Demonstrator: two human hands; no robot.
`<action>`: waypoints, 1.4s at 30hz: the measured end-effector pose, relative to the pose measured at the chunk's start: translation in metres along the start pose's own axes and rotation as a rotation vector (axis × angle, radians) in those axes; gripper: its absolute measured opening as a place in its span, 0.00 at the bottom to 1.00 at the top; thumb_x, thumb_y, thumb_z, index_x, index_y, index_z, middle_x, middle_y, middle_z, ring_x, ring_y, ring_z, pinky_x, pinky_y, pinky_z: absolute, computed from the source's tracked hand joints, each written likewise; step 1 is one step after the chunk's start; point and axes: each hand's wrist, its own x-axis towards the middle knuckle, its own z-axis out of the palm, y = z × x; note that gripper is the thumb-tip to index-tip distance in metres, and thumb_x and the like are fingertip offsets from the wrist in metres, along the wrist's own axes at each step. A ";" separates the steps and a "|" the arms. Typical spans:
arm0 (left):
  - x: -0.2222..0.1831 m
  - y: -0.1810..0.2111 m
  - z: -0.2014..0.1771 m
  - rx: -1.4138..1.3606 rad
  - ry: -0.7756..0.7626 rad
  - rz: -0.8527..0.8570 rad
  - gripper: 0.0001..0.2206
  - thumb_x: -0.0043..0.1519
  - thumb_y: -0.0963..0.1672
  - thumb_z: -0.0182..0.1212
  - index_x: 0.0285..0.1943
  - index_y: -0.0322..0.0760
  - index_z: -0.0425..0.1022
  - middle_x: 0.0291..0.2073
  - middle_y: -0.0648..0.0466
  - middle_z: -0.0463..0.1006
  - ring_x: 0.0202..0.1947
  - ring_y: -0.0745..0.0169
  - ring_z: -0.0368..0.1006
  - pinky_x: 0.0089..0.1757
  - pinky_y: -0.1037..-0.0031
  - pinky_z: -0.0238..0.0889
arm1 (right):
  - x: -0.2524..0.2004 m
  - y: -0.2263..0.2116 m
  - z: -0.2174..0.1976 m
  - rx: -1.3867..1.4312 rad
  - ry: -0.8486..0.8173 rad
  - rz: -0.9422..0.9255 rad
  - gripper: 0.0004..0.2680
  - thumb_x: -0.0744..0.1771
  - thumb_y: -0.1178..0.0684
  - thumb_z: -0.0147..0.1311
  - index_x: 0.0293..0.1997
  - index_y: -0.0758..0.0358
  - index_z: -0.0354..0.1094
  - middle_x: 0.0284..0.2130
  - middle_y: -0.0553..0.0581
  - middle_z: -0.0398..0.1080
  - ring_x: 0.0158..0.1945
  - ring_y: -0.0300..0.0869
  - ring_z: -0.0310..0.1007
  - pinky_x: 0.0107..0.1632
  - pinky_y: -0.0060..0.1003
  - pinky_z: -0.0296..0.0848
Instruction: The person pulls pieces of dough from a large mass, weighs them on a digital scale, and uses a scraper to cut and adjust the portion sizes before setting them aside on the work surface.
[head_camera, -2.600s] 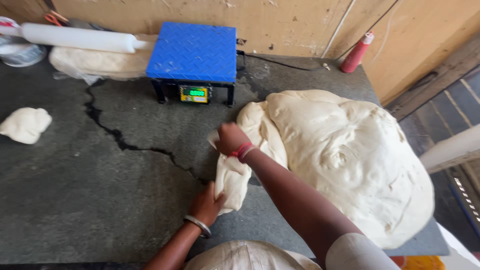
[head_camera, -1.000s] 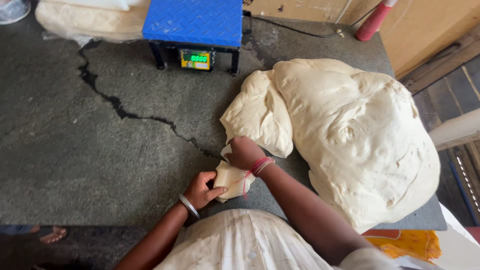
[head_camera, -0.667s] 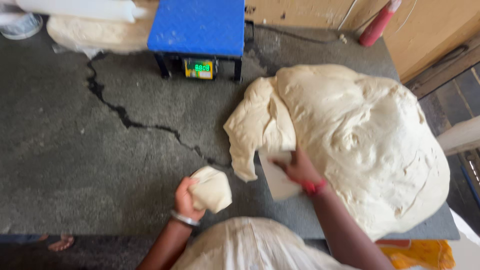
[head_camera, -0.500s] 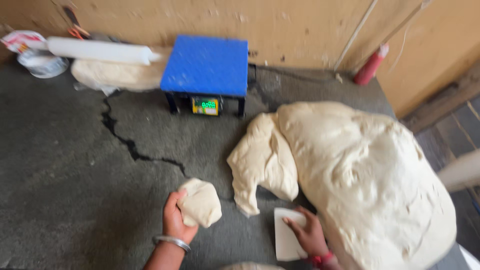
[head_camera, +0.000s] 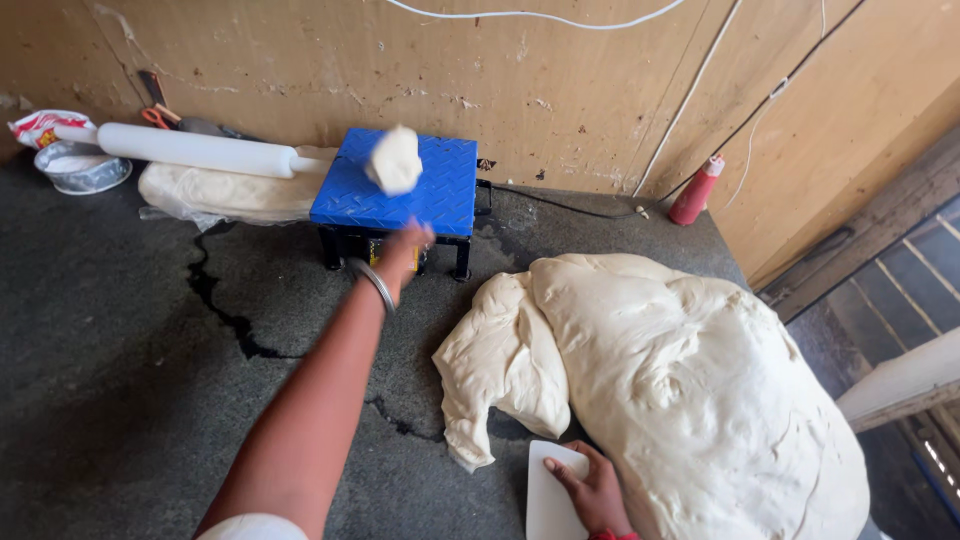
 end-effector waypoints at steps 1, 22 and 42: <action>-0.024 -0.026 0.007 0.646 -0.137 -0.013 0.12 0.71 0.50 0.47 0.38 0.42 0.63 0.31 0.56 0.64 0.36 0.60 0.63 0.46 0.65 0.60 | 0.002 0.004 0.000 -0.020 0.022 -0.006 0.11 0.62 0.50 0.68 0.38 0.67 0.75 0.28 0.53 0.79 0.33 0.35 0.76 0.39 0.33 0.75; -0.304 -0.050 0.047 1.065 -0.449 0.143 0.21 0.60 0.47 0.66 0.60 0.34 0.75 0.63 0.39 0.70 0.66 0.39 0.61 0.61 0.56 0.55 | -0.011 -0.049 0.012 -0.147 0.042 -0.001 0.12 0.63 0.47 0.66 0.38 0.66 0.74 0.25 0.55 0.78 0.28 0.37 0.77 0.33 0.35 0.76; -0.299 -0.038 0.025 0.703 -0.290 -0.097 0.10 0.57 0.41 0.66 0.47 0.40 0.80 0.40 0.54 0.82 0.30 0.61 0.79 0.36 0.70 0.73 | 0.006 -0.044 0.022 -0.251 0.044 0.087 0.15 0.62 0.45 0.64 0.44 0.68 0.74 0.27 0.58 0.80 0.29 0.41 0.81 0.35 0.38 0.79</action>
